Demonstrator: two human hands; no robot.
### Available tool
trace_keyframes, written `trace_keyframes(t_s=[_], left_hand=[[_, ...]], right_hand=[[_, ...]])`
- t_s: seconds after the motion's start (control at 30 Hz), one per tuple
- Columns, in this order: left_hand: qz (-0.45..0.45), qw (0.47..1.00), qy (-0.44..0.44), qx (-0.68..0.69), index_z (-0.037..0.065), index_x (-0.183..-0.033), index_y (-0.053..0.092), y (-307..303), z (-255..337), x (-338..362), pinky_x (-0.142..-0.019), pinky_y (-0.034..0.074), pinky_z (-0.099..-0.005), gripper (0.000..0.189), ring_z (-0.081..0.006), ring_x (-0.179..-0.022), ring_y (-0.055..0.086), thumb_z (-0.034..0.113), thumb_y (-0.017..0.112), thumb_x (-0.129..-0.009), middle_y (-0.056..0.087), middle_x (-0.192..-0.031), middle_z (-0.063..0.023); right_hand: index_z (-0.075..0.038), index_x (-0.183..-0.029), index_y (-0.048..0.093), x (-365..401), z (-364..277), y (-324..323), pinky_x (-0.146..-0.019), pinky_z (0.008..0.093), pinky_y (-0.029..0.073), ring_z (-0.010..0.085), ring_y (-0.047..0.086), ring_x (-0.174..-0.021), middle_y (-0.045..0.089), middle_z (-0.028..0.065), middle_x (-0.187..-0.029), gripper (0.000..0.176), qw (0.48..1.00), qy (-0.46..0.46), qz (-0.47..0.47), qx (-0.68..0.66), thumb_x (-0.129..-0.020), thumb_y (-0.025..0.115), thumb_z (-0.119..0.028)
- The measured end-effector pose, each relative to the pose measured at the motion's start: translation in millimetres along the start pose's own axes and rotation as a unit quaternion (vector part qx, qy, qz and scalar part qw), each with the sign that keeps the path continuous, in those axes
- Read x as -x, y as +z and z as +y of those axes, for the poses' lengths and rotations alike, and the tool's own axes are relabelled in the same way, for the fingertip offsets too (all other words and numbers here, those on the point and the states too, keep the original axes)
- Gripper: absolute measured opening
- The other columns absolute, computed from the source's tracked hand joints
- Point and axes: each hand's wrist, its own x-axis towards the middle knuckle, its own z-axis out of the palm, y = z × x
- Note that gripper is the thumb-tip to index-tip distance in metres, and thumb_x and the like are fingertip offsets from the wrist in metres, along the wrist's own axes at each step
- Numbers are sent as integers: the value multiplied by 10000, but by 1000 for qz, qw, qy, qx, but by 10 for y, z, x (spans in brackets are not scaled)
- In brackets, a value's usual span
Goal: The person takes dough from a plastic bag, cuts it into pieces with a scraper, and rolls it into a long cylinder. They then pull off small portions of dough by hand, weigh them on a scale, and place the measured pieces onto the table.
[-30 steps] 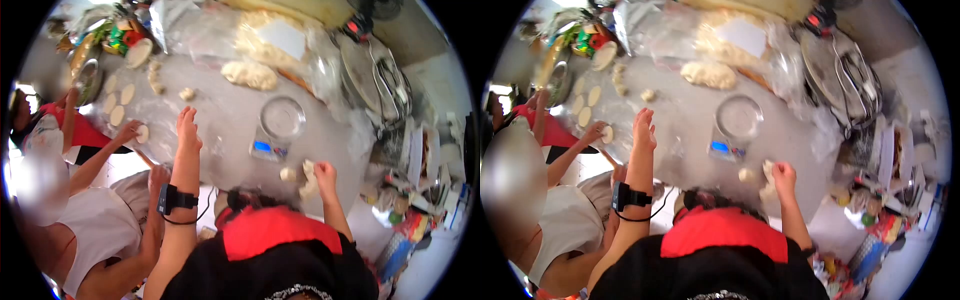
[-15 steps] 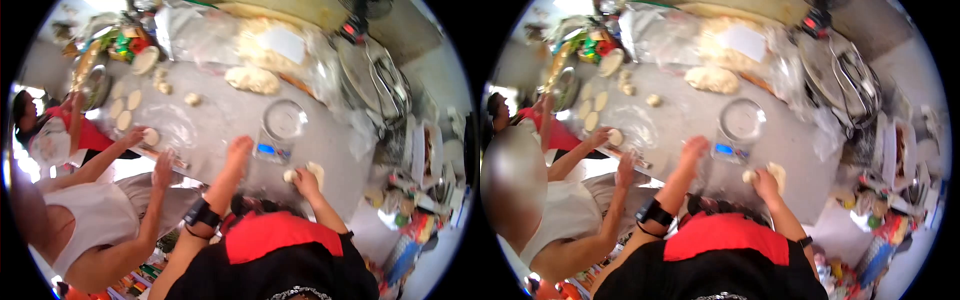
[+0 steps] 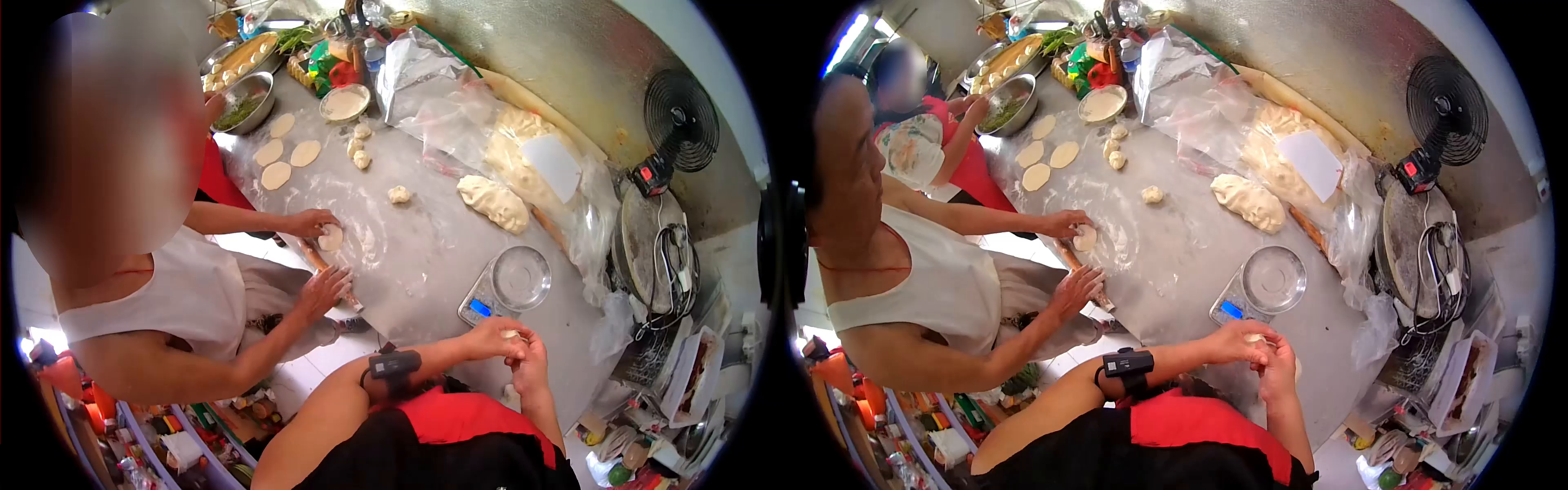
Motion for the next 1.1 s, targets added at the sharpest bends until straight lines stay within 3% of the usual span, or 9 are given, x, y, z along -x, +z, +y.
trace_keyframes(t_s=[0.13, 0.33, 0.4, 0.47, 0.67, 0.77, 0.9, 0.93, 1.1], left_hand=[[-39, 998, 14, -43, 37, -1131, 622, -74, 47, -73, -875, 468, -300, 398, -172, -987, 588, 114, 729, -756, 626, -1054, -76], [68, 975, 79, -195, 32, -897, 664, -268, 140, -498, -766, 487, -303, 196, -189, -845, 629, 113, 648, -719, 658, -874, -133], [126, 976, 41, -172, 32, -848, 644, -181, 702, -556, -726, 484, -314, 148, -216, -784, 627, 108, 631, -722, 645, -823, -147], [190, 938, 200, -212, 54, -872, 637, -188, 588, -862, -631, 494, -300, 111, -112, -678, 590, 118, 622, -782, 634, -816, -47], [94, 978, 6, 187, 44, -913, 619, 34, 590, -851, -592, 455, -260, 143, -102, -686, 563, 179, 604, -870, 588, -751, -13], [-24, 970, -77, 228, 70, -966, 576, 215, 448, -653, -618, 463, -275, 205, -96, -725, 551, 263, 586, -899, 593, -861, -11], [115, 983, -23, 140, 83, -941, 584, 198, 150, -718, -610, 438, -234, 180, -94, -741, 553, 255, 603, -891, 592, -879, -23], [141, 985, -81, 66, 81, -968, 624, 74, 198, -782, -683, 449, -256, 231, -97, -861, 561, 296, 570, -905, 614, -943, -36], [199, 980, 8, -14, 65, -1076, 643, -364, 310, -923, -861, 397, -321, 433, -147, -1012, 551, 416, 426, -944, 629, -1093, -55]], right_hand=[[-66, -993, 508, -18, -35, -63, -501, 213, 410, 86, 505, -576, 562, 19, -760, 168, 999, -36, 13, 6, -846, 583, -98], [-34, -955, 547, -83, -9, -369, -548, 242, 453, 118, 543, -594, 575, 46, -714, 121, 987, -103, 122, -17, -838, 573, -56], [-22, -978, 552, -106, -38, -450, -573, 249, 468, 130, 563, -619, 587, 53, -731, 141, 985, -109, 134, 3, -846, 572, -68], [-15, -994, 558, -48, -118, -492, -595, 254, 480, 137, 578, -642, 597, 58, -746, 156, 984, -106, 145, 16, -852, 573, -76], [-17, -983, 566, -96, -356, -150, -600, 239, 486, 118, 592, -677, 610, 54, -772, 128, 976, -179, 123, 33, -869, 569, -76], [-22, -996, 561, -270, -462, -113, -564, 219, 459, 98, 583, -675, 613, 46, -790, 128, 974, -184, 90, 94, -878, 562, -71], [-19, -1026, 559, -423, -329, -237, -551, 218, 435, 79, 565, -673, 613, 39, -818, 162, 962, -189, 73, 181, -878, 569, -85], [-18, -1032, 561, -408, -325, -210, -556, 223, 433, 75, 560, -674, 612, 36, -823, 171, 959, -205, 67, 185, -877, 573, -91], [1, -1061, 567, -186, -240, -477, -653, 250, 462, 91, 563, -707, 606, 38, -814, 220, 974, -153, 93, 142, -867, 571, -104]])
